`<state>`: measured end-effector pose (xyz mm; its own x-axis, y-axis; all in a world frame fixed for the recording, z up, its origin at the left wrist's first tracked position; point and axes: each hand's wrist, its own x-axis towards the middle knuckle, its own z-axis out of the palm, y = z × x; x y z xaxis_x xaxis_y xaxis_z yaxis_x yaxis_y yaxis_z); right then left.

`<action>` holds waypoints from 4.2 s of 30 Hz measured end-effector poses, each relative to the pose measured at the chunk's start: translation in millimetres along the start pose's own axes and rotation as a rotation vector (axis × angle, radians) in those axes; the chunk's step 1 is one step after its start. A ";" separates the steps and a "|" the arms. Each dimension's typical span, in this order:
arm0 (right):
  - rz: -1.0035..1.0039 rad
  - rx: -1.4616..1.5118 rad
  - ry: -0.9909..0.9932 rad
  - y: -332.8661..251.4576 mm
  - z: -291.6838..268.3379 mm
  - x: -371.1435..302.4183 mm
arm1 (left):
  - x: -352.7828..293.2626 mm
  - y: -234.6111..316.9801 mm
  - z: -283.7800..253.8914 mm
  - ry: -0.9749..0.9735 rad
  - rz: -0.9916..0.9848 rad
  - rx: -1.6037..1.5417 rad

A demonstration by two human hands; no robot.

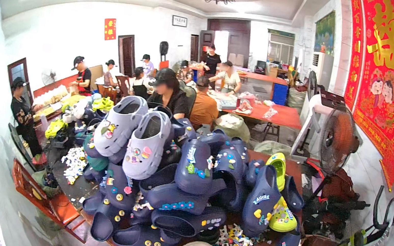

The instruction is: The person is attaching decorative charms to rubber clogs at a manufacturing station.

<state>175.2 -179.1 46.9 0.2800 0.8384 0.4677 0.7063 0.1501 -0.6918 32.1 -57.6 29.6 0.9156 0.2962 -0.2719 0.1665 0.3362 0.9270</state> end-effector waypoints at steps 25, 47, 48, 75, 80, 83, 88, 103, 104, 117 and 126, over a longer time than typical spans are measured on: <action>-0.153 0.014 0.143 27.9 14.4 -19.4 | -2.5 -12.7 9.1 0.139 -0.079 -0.134; 0.043 0.145 -0.209 43.2 3.8 0.2 | -0.9 -20.3 1.0 0.084 -0.025 0.028; 0.048 0.149 -0.219 46.0 2.9 -1.7 | 3.1 -24.2 5.5 0.090 0.014 -0.023; -0.240 0.070 -0.706 82.7 -3.0 48.6 | 34.2 -69.0 -10.7 0.166 -0.050 0.258; 0.047 0.066 -0.938 92.6 -6.1 55.4 | 21.5 -39.9 10.9 0.142 0.251 0.252; 0.164 0.048 -1.045 96.0 -9.3 59.7 | 30.2 -50.2 5.8 0.141 0.286 0.326; 0.558 0.419 -1.115 76.2 -1.0 57.8 | 80.9 -130.0 16.1 0.042 0.346 0.377; -0.027 -0.504 -1.158 34.6 -3.8 116.1 | 31.9 -26.2 11.4 0.263 0.039 0.169; -0.068 -0.391 -1.170 43.6 -0.1 110.5 | 36.5 -52.5 19.1 0.315 0.060 0.181; -0.066 -0.353 -0.988 -22.7 -40.9 126.7 | 24.9 -70.5 15.1 0.148 0.173 -0.093; -0.490 0.465 -0.052 -72.4 -94.9 170.6 | 48.7 -46.1 3.0 0.177 0.177 0.251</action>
<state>233.6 -96.7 229.0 -0.0407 0.6384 0.7686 0.3874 0.7192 -0.5768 70.1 -61.3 -25.6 0.8644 0.4878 -0.1219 0.1160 0.0426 0.9923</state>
